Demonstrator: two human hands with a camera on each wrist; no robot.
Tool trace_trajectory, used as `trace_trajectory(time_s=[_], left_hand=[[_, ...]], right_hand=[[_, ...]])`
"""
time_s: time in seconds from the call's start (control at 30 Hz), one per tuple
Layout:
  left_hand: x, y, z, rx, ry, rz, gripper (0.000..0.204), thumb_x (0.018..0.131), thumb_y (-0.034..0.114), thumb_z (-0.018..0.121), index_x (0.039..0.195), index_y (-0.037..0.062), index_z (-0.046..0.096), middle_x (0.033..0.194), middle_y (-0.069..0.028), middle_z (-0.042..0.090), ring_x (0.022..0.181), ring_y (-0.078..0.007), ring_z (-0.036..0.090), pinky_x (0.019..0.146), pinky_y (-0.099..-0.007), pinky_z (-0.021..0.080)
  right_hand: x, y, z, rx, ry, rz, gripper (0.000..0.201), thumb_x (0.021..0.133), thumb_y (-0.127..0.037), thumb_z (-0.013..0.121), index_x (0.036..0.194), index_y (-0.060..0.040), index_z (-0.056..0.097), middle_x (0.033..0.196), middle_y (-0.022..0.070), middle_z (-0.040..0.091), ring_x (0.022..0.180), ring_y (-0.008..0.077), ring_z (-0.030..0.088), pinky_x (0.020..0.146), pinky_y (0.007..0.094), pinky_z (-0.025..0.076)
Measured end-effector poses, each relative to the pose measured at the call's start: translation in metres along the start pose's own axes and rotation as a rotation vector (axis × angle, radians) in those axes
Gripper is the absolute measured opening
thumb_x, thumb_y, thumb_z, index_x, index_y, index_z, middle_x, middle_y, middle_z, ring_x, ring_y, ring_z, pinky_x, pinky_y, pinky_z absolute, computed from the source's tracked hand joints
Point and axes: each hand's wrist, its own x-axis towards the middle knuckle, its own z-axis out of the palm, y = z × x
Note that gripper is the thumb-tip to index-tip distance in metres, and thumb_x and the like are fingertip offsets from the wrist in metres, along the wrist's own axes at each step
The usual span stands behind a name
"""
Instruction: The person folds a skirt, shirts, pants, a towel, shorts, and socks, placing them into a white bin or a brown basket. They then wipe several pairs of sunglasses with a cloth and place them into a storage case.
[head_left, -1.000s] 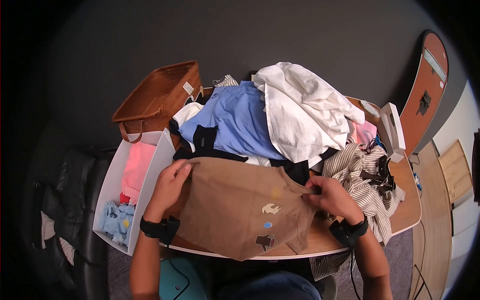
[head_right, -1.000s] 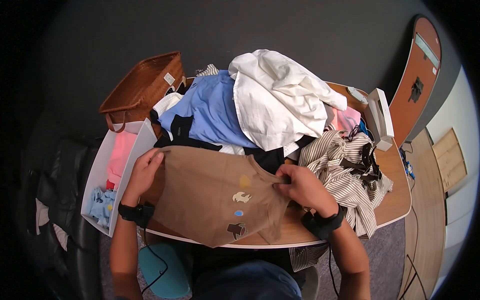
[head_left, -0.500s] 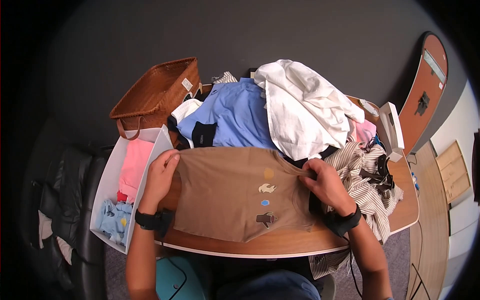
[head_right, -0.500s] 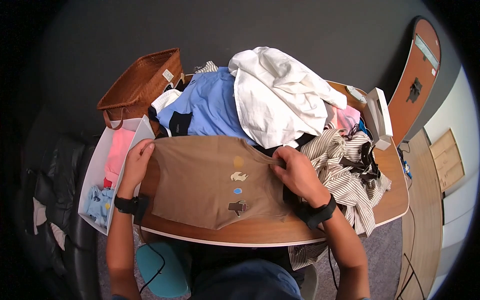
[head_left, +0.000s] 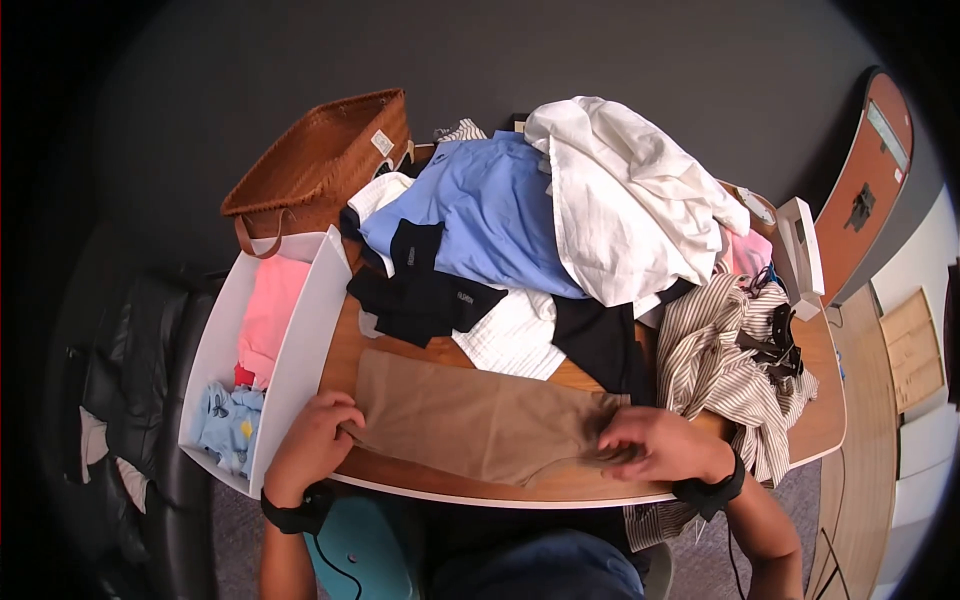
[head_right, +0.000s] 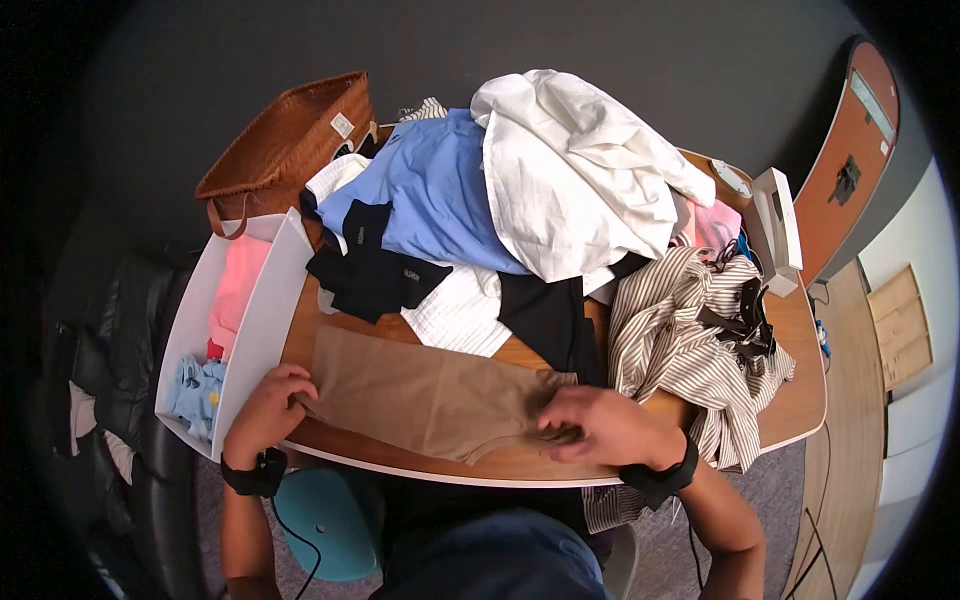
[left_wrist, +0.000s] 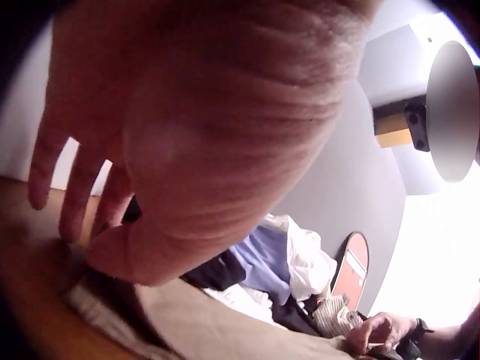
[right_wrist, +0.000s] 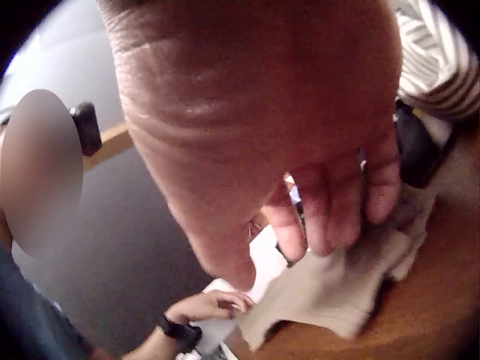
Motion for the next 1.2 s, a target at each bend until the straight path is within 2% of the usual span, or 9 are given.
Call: trace_trajectory(time_s=[0.17, 0.23, 0.47, 0.53, 0.63, 0.87, 0.97, 1.03, 1.2], left_hand=[[0.041, 0.003, -0.002, -0.065, 0.084, -0.047, 0.020, 0.080, 0.003, 0.060, 0.100, 0.0009, 0.061, 0.113, -0.0152, 0.058, 0.110, -0.0328, 0.054, 0.092, -0.0364, 0.045], [0.062, -0.002, 0.015, 0.050, 0.263, 0.021, 0.020, 0.083, 0.010, 0.064, 0.101, 0.0008, 0.061, 0.116, -0.0169, 0.057, 0.113, -0.0326, 0.053, 0.096, -0.0363, 0.043], [0.072, -0.024, 0.026, -0.005, 0.130, 0.097, 0.027, 0.085, 0.017, 0.067, 0.106, 0.0043, 0.057, 0.113, -0.0174, 0.059, 0.112, -0.0324, 0.053, 0.096, -0.0373, 0.041], [0.063, -0.022, 0.023, -0.420, 0.090, -0.145, 0.023, 0.088, 0.014, 0.066, 0.105, 0.0044, 0.054, 0.105, -0.0116, 0.061, 0.106, -0.0224, 0.055, 0.091, -0.0319, 0.042], [0.058, -0.031, 0.023, -0.774, 0.212, -0.149, 0.019, 0.091, 0.010, 0.063, 0.105, 0.0048, 0.052, 0.098, -0.0034, 0.058, 0.096, -0.0122, 0.055, 0.085, -0.0261, 0.043], [0.047, 0.020, -0.002, -1.089, 0.314, -0.229, 0.022, 0.092, 0.009, 0.063, 0.111, 0.0050, 0.053, 0.099, -0.0016, 0.056, 0.090, -0.0088, 0.053, 0.078, -0.0231, 0.044], [0.049, 0.014, 0.021, -0.523, 0.280, -0.125, 0.028, 0.090, 0.012, 0.066, 0.114, 0.0055, 0.054, 0.101, -0.0050, 0.060, 0.092, -0.0138, 0.057, 0.080, -0.0270, 0.046], [0.048, 0.013, 0.038, -0.329, 0.181, -0.179, 0.042, 0.084, 0.015, 0.071, 0.121, 0.0072, 0.053, 0.102, -0.0125, 0.061, 0.094, -0.0210, 0.058, 0.083, -0.0335, 0.046], [0.044, 0.029, 0.036, -0.490, 0.049, -0.247, 0.046, 0.084, 0.013, 0.070, 0.125, 0.0070, 0.051, 0.088, -0.0077, 0.054, 0.083, -0.0154, 0.052, 0.077, -0.0295, 0.045]], right_hand=[[0.013, -0.006, 0.002, -0.228, 0.367, 0.276, 0.037, 0.079, -0.024, 0.075, 0.106, -0.0027, 0.061, 0.092, 0.0127, 0.058, 0.084, 0.0298, 0.061, 0.074, 0.0367, 0.051], [0.015, 0.007, 0.013, -0.491, 0.341, 0.211, 0.033, 0.079, -0.020, 0.073, 0.105, -0.0038, 0.060, 0.096, 0.0131, 0.056, 0.089, 0.0302, 0.059, 0.079, 0.0370, 0.049], [0.005, 0.011, 0.010, -0.323, 0.388, -0.139, 0.031, 0.077, -0.014, 0.074, 0.102, -0.0046, 0.056, 0.092, 0.0089, 0.055, 0.085, 0.0236, 0.058, 0.075, 0.0334, 0.048], [-0.004, 0.017, 0.013, 0.300, 0.339, 0.189, 0.026, 0.083, -0.010, 0.072, 0.102, -0.0065, 0.054, 0.087, 0.0007, 0.052, 0.077, 0.0103, 0.053, 0.067, 0.0240, 0.043], [0.002, 0.016, 0.014, 0.693, 0.485, 0.167, 0.022, 0.091, -0.007, 0.065, 0.106, -0.0079, 0.049, 0.083, -0.0043, 0.047, 0.074, 0.0024, 0.046, 0.062, 0.0178, 0.036], [-0.007, -0.007, -0.014, 0.989, 0.471, 0.122, 0.043, 0.093, -0.001, 0.060, 0.132, -0.0063, 0.042, 0.106, 0.0078, 0.066, 0.094, 0.0103, 0.062, 0.082, 0.0238, 0.049], [-0.013, 0.004, -0.012, 0.882, 0.476, 0.214, 0.048, 0.091, -0.004, 0.064, 0.134, -0.0084, 0.043, 0.091, 0.0023, 0.062, 0.082, 0.0080, 0.057, 0.075, 0.0227, 0.047], [-0.019, 0.006, -0.009, 0.261, 0.375, 0.381, 0.051, 0.088, -0.008, 0.070, 0.133, -0.0097, 0.045, 0.077, -0.0032, 0.048, 0.070, 0.0066, 0.045, 0.065, 0.0218, 0.040], [-0.029, 0.010, -0.015, 0.450, 0.359, 0.355, 0.052, 0.087, -0.008, 0.071, 0.133, -0.0108, 0.047, 0.070, -0.0067, 0.037, 0.063, 0.0019, 0.035, 0.055, 0.0183, 0.032]])
